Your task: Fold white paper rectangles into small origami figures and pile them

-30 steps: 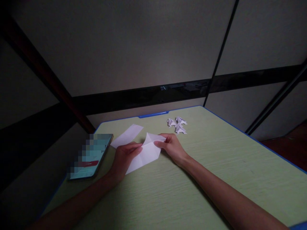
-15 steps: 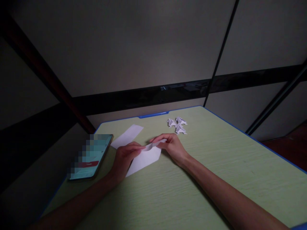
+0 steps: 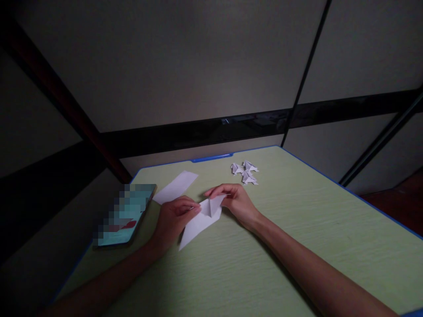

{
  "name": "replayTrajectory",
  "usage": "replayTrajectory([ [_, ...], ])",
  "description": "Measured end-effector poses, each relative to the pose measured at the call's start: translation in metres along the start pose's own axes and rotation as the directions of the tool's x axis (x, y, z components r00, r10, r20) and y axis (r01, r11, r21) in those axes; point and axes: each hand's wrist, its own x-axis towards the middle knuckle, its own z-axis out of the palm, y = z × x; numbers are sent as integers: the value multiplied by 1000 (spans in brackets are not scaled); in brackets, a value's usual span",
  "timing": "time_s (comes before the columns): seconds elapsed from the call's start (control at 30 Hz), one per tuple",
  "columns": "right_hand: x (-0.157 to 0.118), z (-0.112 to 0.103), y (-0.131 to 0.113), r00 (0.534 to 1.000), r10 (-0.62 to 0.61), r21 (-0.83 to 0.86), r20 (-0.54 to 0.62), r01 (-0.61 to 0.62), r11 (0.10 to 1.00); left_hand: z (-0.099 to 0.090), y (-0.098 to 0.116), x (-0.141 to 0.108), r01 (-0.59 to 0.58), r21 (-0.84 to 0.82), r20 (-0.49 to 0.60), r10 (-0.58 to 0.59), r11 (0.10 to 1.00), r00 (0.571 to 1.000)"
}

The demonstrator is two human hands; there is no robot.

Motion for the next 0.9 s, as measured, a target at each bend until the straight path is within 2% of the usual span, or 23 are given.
replayTrajectory([
  [0.27,-2,3,-4,991,118,32,69,-120,992,1,6,-1,23,-7,-88,-23,1000,996],
  [0.53,-1,3,2,989,126,-34,77,-124,992,1,8,-1,122,25,-124,-118,992,985],
  [0.67,-2,5,3,989,130,-128,68,-121,984,2,9,-1,145,-2,-96,-145,989,985],
  [0.83,-5,11,-3,984,136,-262,114,-103,960,2,7,0,125,-64,-25,-127,990,992],
  [0.9,-5,12,-4,988,125,-299,90,-93,950,2,7,0,133,-63,6,-132,989,991],
])
